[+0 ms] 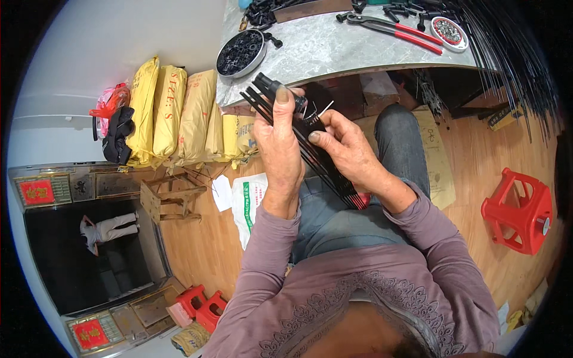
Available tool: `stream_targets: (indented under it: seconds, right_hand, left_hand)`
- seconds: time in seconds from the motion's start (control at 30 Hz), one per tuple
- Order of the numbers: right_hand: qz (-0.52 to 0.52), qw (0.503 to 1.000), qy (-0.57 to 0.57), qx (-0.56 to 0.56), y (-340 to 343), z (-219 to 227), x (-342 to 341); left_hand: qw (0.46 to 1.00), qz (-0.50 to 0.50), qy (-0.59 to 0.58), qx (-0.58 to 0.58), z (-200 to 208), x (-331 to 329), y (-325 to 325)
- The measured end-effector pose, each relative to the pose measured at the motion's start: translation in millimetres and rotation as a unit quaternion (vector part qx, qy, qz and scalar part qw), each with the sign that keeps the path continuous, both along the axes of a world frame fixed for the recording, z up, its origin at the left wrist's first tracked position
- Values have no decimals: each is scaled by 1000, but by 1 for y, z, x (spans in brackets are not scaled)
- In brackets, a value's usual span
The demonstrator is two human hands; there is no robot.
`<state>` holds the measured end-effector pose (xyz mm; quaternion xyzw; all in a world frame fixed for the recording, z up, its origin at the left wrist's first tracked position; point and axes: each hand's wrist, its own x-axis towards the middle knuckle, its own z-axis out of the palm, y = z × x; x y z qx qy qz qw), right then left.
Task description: Assembling black flexible rods into plastic brackets at a workbench.
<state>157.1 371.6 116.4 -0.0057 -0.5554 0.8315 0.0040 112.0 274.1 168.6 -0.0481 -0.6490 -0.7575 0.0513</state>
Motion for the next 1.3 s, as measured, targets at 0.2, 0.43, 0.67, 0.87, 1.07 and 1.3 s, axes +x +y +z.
stream_targets:
  seconds: [0.2,0.43,0.67,0.87,1.07,1.3]
  right_hand:
    - [0,1000,8,19,2,2,0]
    - [12,998,26,57,3,-9,-4]
    - [17,1000,5,15,10,-5,-3]
    - [49,996,-13,-80,28,-16,-12]
    - [35,992,-36,-114,39,-18,-18]
    - [83,990,-41,-110,45,-24,-16]
  left_hand:
    - [996,-51,-36,59,4,2,1]
    - [997,-51,7,58,7,-6,-2]
    - [993,-116,2,24,20,-21,2]
    - [974,-212,-23,75,19,-45,14]
    - [924,-337,-61,169,26,-82,28]
    - [816,-419,-141,372,29,-177,33]
